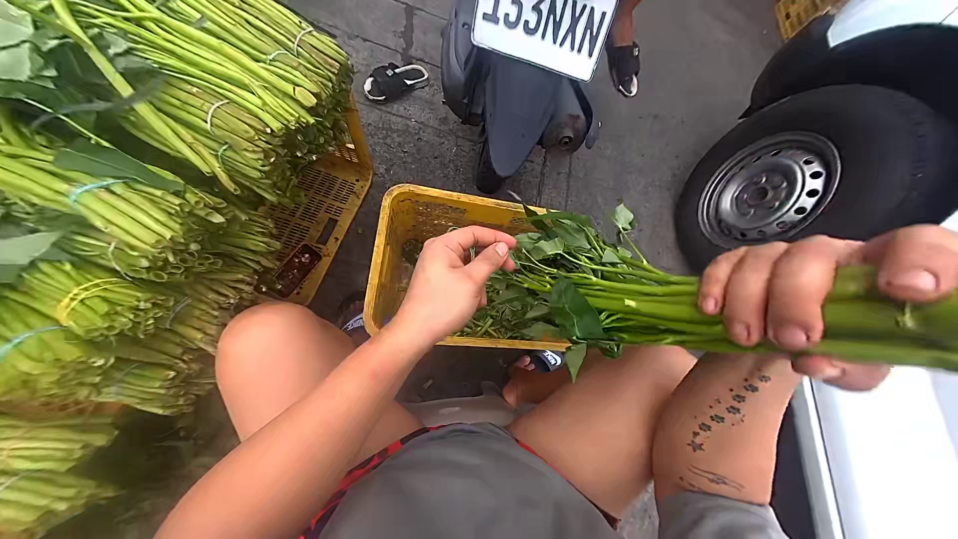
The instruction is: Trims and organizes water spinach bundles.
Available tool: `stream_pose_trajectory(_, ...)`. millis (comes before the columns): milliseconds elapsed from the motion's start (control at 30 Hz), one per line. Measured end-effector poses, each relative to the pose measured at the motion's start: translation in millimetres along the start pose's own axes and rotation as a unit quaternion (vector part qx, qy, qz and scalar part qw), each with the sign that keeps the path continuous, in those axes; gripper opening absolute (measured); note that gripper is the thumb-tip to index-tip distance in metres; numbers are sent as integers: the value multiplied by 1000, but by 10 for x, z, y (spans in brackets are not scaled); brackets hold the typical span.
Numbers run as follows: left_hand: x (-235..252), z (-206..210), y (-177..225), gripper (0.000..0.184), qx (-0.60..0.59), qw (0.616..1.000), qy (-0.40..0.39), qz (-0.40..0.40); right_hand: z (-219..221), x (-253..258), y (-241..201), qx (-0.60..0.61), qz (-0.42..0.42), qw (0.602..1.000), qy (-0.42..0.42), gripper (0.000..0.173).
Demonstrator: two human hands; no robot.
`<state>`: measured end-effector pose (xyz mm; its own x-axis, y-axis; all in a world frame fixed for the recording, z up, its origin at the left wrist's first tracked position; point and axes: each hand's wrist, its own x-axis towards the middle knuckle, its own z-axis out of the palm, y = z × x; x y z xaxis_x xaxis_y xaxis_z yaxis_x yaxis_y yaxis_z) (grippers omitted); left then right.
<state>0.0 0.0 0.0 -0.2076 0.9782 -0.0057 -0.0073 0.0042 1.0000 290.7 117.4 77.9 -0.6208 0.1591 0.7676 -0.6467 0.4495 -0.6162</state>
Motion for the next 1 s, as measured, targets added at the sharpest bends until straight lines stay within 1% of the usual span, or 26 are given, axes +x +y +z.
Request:
stream_pose_trajectory(67,-158,127,100,18,5,999,-27,37,156,127,-64,16,-19,999,-45,23)
stream_pose_trajectory(133,-291,311,126,18,11,995,-53,79,206,183,-54,29,-25,995,-97,20)
stream_pose_trajectory(167,-359,422,105,22,28,993,-62,96,246,185,-44,27,-26,993,-109,20)
stream_pose_trajectory(233,-446,621,12,24,72,988,-51,125,355,194,-29,6,-21,993,-118,20)
stream_pose_trajectory(267,-461,687,-35,23,77,988,-41,124,405,204,-33,-16,-10,992,-126,19)
stream_pose_trajectory(333,-462,751,-80,18,47,994,-35,94,482,212,-62,-68,24,986,-153,16)
stream_pose_trajectory(400,-447,763,-77,15,19,997,-45,67,567,210,-91,-118,47,975,-180,14)
stream_pose_trajectory(467,-401,741,-78,13,2,997,-63,39,668,190,-85,-157,49,966,-197,15)
stream_pose_trajectory(533,-377,735,-127,11,13,997,-55,50,764,152,-33,-198,37,958,-202,18)
stream_pose_trajectory(633,-384,789,-254,11,77,986,-2,146,886,93,28,-252,36,946,-200,16)
stream_pose_trajectory(700,-388,817,-321,11,107,975,18,194,929,63,51,-279,38,938,-201,16)
stream_pose_trajectory(767,-378,827,-381,11,109,968,23,226,933,46,86,-283,45,934,-212,17)
stream_pose_trajectory(867,-373,819,-488,12,83,959,-1,271,902,0,157,-277,63,933,-220,20)
stream_pose_trajectory(933,-324,804,-569,12,81,951,-13,299,806,-44,213,-270,80,939,-199,22)
stream_pose_trajectory(1000,-224,703,-686,13,147,938,16,314,628,-99,232,-294,131,934,-154,25)
